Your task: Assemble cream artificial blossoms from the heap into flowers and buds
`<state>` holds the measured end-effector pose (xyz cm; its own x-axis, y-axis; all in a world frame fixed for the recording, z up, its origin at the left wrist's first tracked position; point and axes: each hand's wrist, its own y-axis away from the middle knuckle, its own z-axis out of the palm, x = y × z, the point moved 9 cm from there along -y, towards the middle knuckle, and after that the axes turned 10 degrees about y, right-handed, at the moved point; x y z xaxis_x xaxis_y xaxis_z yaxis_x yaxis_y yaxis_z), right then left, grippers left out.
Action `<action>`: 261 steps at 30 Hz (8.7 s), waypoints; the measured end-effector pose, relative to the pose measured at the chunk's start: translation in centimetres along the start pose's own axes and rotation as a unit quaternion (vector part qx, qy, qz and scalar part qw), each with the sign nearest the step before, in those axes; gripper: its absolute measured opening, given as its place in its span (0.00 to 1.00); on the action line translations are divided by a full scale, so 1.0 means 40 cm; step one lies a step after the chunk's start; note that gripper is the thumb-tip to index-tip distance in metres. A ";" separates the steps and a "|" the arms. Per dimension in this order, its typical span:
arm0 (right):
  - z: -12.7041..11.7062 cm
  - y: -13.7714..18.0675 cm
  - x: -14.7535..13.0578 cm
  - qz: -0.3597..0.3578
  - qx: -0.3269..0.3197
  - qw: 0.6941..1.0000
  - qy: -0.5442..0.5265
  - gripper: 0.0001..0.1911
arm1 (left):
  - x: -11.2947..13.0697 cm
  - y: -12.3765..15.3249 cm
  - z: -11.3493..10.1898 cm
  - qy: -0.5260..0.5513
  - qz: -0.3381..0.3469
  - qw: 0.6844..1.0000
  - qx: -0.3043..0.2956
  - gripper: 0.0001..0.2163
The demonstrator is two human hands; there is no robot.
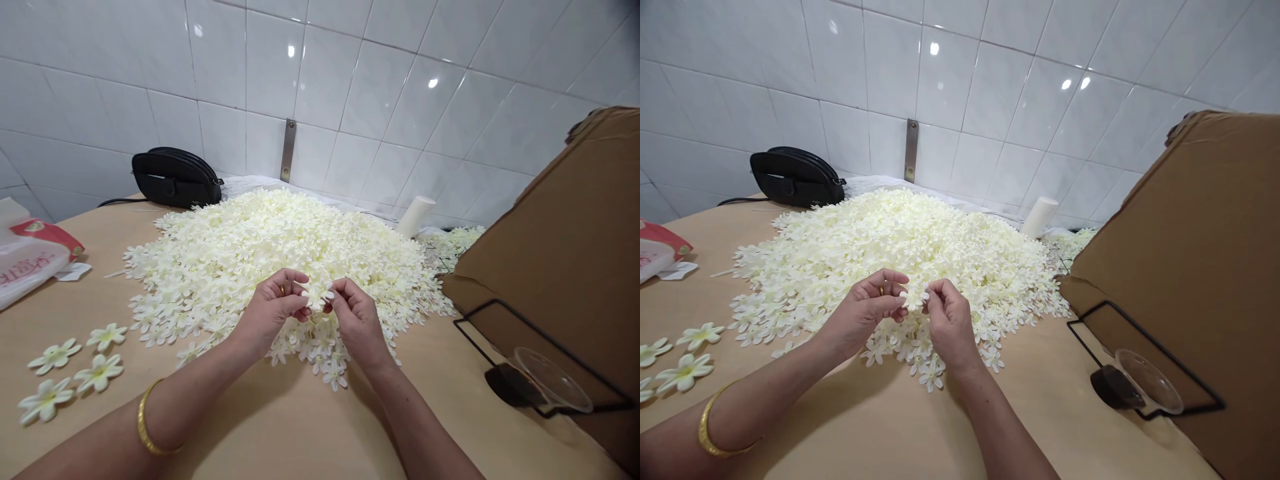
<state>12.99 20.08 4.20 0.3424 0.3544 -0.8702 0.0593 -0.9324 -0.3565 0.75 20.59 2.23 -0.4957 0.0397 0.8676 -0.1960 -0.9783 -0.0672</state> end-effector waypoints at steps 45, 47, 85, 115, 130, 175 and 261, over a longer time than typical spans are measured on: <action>0.008 -0.040 -0.048 -0.073 0.045 0.990 0.110 0.14 | 0.051 -0.010 -0.009 -0.107 0.049 0.992 0.033 0.09; 0.025 -0.040 -0.028 -0.031 -0.005 0.998 0.055 0.16 | 0.049 -0.007 -0.006 -0.129 0.054 0.990 0.021 0.08; 0.066 -0.029 -0.010 0.021 -0.137 0.981 -0.135 0.12 | -0.002 -0.001 0.025 -0.001 -0.016 0.999 -0.045 0.13; 0.026 -0.023 -0.032 -0.024 -0.018 0.999 0.038 0.10 | -0.033 -0.015 -0.016 0.087 -0.067 0.994 0.013 0.06; 0.015 -0.013 -0.077 -0.119 0.008 0.991 0.055 0.05 | -0.015 -0.012 -0.026 0.049 -0.038 0.997 0.036 0.12; 0.024 -0.012 -0.086 -0.174 -0.038 0.967 0.184 0.10 | -0.012 -0.014 -0.002 0.019 -0.044 0.998 -0.030 0.06; 0.046 -0.008 -0.086 -0.161 -0.119 0.967 0.155 0.12 | 0.029 0.009 0.014 -0.165 0.007 0.986 -0.024 0.07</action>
<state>10.06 19.30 6.71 0.5322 0.6261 -0.5698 0.4120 -0.7795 -0.4718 0.57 20.16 3.48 -0.1980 -0.0501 0.9789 -0.2346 -0.9672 -0.0970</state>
